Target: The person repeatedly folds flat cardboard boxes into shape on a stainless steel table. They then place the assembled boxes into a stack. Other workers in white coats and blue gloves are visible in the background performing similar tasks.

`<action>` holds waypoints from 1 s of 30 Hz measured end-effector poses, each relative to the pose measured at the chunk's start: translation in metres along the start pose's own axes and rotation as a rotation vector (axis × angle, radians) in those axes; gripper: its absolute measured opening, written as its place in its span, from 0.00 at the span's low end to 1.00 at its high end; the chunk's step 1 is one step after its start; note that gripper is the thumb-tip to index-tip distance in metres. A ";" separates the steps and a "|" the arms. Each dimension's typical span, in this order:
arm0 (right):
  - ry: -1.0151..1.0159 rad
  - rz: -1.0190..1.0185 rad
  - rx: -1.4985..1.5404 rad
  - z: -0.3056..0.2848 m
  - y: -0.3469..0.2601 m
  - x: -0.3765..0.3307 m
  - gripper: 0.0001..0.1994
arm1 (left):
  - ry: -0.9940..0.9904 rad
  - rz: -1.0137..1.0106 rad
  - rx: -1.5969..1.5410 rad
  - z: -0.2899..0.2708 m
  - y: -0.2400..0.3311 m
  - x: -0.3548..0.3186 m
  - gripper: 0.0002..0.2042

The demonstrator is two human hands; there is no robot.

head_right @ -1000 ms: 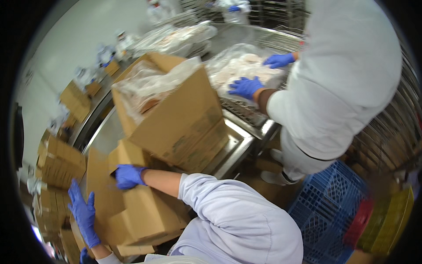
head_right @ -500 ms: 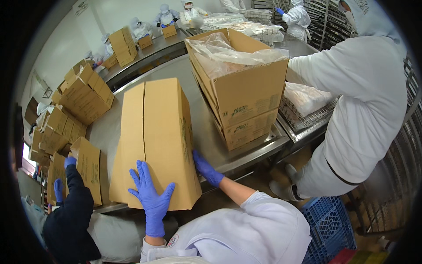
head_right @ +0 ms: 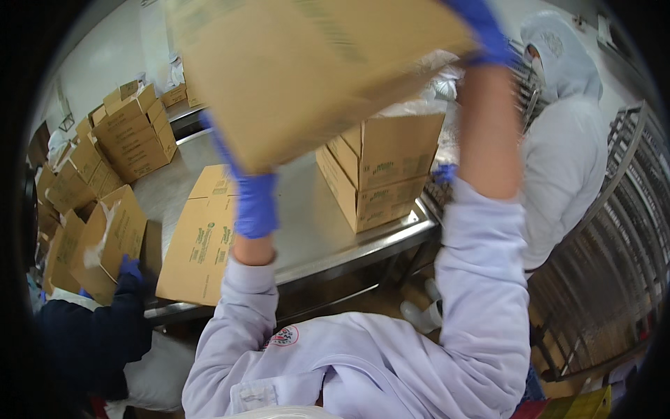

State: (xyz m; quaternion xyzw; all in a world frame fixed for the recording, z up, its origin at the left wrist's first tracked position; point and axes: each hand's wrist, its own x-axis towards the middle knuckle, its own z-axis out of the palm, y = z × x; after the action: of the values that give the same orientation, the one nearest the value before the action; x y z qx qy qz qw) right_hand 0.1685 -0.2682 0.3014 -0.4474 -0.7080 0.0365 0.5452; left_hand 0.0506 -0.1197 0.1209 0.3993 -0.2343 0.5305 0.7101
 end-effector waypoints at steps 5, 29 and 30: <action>0.097 0.267 0.018 -0.030 -0.048 -0.065 0.26 | -0.121 -0.067 0.090 0.064 -0.087 -0.019 0.44; -0.686 0.143 -1.639 -0.002 0.268 0.077 0.26 | 0.392 -1.187 2.559 -0.315 -0.019 -0.181 0.31; -0.455 0.011 -1.761 0.011 0.260 0.071 0.29 | 0.420 -1.193 2.566 -0.333 -0.022 -0.192 0.30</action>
State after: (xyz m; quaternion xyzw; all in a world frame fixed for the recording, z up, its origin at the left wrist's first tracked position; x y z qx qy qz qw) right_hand 0.3139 -0.0606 0.2091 -0.6873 -0.5683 -0.4278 -0.1470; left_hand -0.0224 0.0406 -0.2218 0.7063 0.7063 0.0472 -0.0021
